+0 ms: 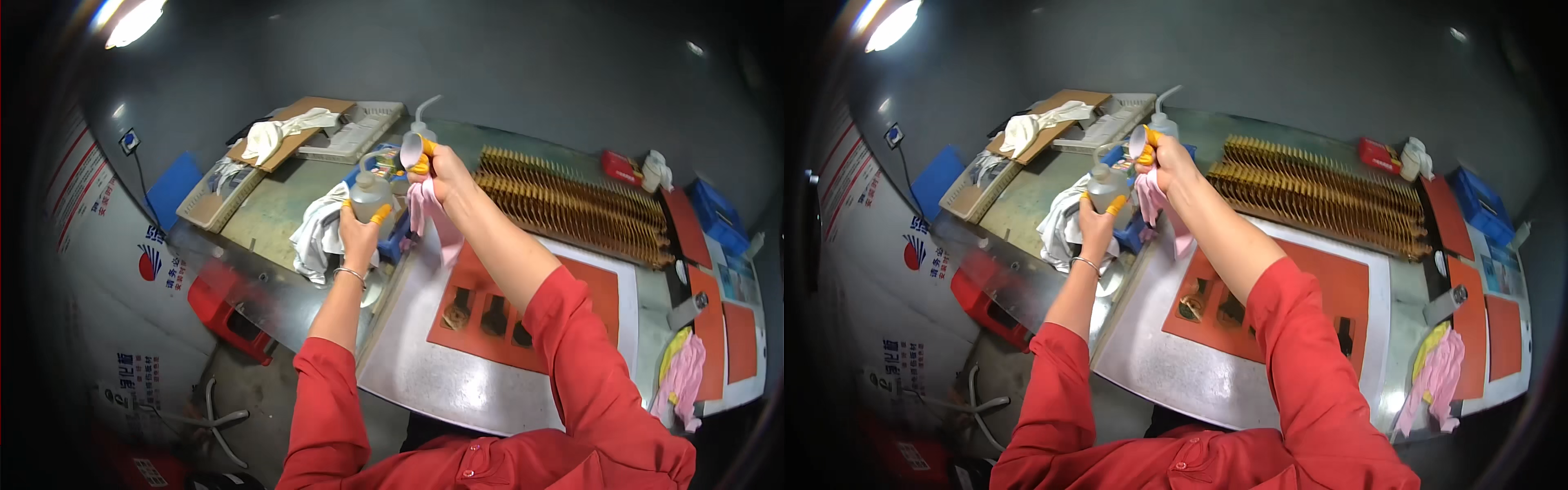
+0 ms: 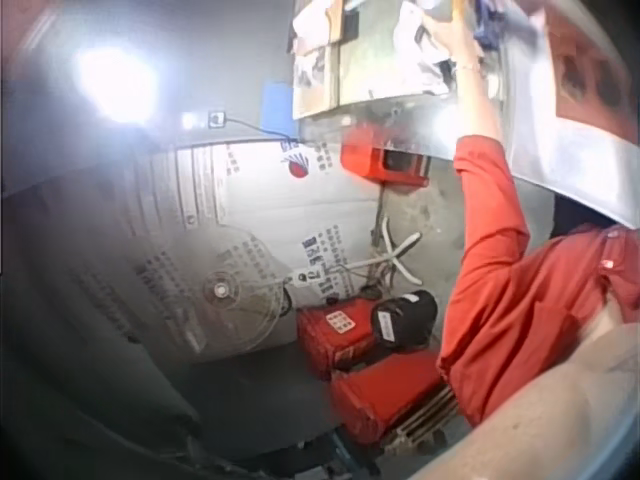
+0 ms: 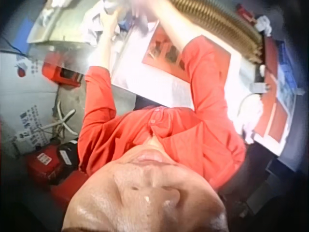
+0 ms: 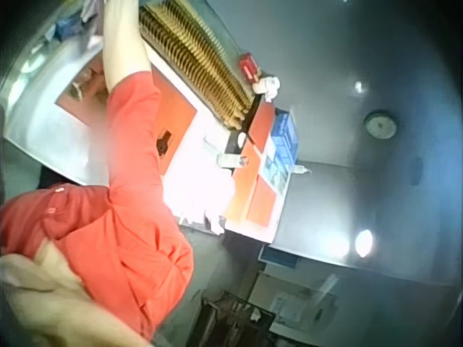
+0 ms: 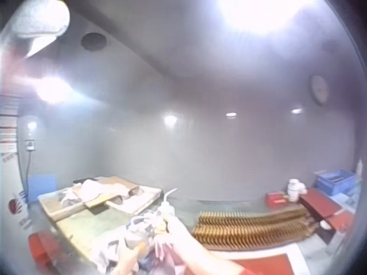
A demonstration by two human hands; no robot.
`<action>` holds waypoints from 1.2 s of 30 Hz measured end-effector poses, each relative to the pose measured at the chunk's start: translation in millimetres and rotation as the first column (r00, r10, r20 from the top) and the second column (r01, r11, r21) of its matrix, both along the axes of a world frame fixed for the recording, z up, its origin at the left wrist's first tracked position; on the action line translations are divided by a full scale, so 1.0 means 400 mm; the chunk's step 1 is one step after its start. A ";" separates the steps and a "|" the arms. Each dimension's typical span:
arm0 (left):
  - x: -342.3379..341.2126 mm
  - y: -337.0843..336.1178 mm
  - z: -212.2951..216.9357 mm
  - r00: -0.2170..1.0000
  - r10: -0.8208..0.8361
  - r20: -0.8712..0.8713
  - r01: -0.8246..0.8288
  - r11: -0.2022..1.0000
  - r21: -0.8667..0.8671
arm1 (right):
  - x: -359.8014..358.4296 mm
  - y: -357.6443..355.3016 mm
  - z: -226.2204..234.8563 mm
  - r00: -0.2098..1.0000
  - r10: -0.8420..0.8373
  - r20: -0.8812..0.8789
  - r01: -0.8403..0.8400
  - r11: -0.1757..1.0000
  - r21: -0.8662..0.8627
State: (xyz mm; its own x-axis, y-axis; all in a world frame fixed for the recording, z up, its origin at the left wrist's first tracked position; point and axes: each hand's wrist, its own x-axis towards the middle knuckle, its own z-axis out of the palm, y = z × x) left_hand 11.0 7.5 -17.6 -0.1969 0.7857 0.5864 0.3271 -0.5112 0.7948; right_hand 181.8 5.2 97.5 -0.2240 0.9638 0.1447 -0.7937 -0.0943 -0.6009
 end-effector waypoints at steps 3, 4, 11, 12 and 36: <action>-0.005 0.021 -0.026 0.994 0.021 -0.106 -0.014 0.998 0.063 | 0.091 -0.081 0.047 1.000 0.003 0.002 -0.003 0.999 0.051; 0.015 0.000 -0.013 0.998 -0.035 -0.047 0.029 0.993 -0.115 | 0.137 -0.124 0.059 1.000 -0.008 0.004 0.007 0.994 0.108; -0.101 0.003 -0.078 0.830 0.383 -0.405 -0.268 0.911 0.314 | 0.403 -0.648 0.196 0.841 -0.411 0.352 0.460 0.886 -0.062; -0.021 -0.082 -0.046 0.877 0.323 -0.356 -0.178 0.906 0.384 | 0.518 -0.722 0.148 0.777 -0.396 0.490 0.446 0.895 0.017; 0.146 -0.127 -0.186 0.631 -0.188 -0.752 0.259 0.966 -0.024 | 0.548 -0.936 -0.398 -0.591 -0.215 0.778 0.242 0.872 0.425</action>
State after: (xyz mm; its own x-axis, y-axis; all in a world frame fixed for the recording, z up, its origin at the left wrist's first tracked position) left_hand 69.2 -43.5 -91.8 0.5076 0.6907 0.5151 0.6551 -0.6977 0.2899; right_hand 401.0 -369.2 -61.9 0.2547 0.9523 0.1683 0.9085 -0.1760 -0.3791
